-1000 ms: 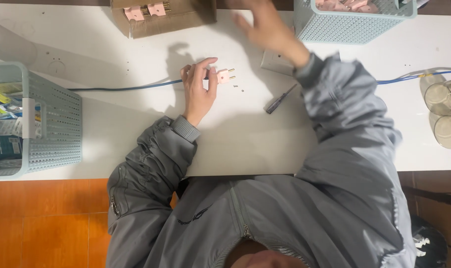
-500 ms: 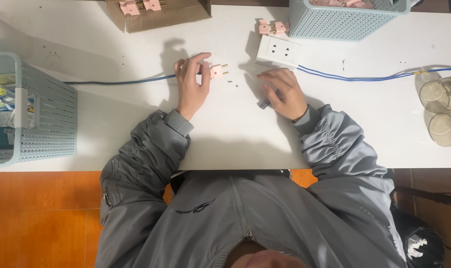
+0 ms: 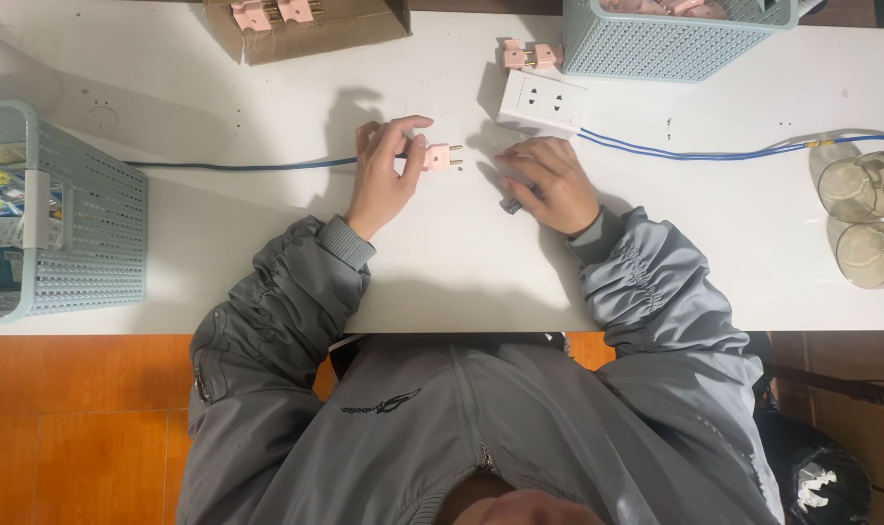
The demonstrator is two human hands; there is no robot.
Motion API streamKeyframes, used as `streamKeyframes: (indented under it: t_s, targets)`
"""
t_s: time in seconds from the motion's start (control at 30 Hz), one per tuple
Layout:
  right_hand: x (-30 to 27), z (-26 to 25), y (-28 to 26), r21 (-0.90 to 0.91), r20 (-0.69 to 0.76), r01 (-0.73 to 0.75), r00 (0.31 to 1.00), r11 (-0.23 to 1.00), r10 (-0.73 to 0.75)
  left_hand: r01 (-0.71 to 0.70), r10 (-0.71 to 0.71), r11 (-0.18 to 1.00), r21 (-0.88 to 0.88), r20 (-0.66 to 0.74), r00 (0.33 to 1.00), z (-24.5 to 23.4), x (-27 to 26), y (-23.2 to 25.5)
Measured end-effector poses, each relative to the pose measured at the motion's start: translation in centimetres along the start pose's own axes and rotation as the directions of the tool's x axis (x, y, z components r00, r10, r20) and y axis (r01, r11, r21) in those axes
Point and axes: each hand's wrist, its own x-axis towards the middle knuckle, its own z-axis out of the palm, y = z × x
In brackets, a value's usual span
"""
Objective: Assembling small electrical plug components by fitting metal pins and internal parts into a plastic housing
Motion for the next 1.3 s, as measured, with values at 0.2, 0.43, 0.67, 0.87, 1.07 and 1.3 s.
streamKeyframes:
  t_s: [0.2, 0.43, 0.67, 0.87, 1.07, 1.3]
  targets:
    - [-0.8, -0.3, 1.7, -0.091, 0.012, 0.019, 1.0, 0.996, -0.018, 0.004, -0.004, 1.0, 0.012, -0.002, 1.0, -1.9, 1.5, 1.7]
    - [-1.8, 0.5, 2.8, -0.127, 0.096, 0.069, 0.994, 0.989, -0.057, 0.055, -0.055, 0.998, 0.043, -0.005, 0.998, -3.4, 1.8, -0.1]
    - [-2.6, -2.4, 3.9, -0.069, 0.217, 0.082, 0.974, 0.994, -0.065, 0.16, -0.159, 0.986, 0.052, -0.013, 0.987, -4.8, 2.0, 0.9]
    - [-4.4, -1.6, 5.8, -0.098, 0.355, -0.033, 0.933, 0.995, 0.066, 0.184, -0.183, 0.983, 0.017, -0.005, 0.983, -4.7, 2.1, 0.8]
    - [-3.0, -0.3, 4.7, -0.212, 0.219, -0.016, 0.974, 0.977, 0.063, 0.124, -0.125, 0.992, 0.017, 0.034, 0.992, -4.6, 2.3, 1.7]
    - [0.9, 4.0, -1.9, -0.071, 0.008, 0.049, 0.999, 0.996, -0.048, 0.08, -0.028, 0.988, -0.135, 0.354, 0.935, -1.9, 0.6, 3.4]
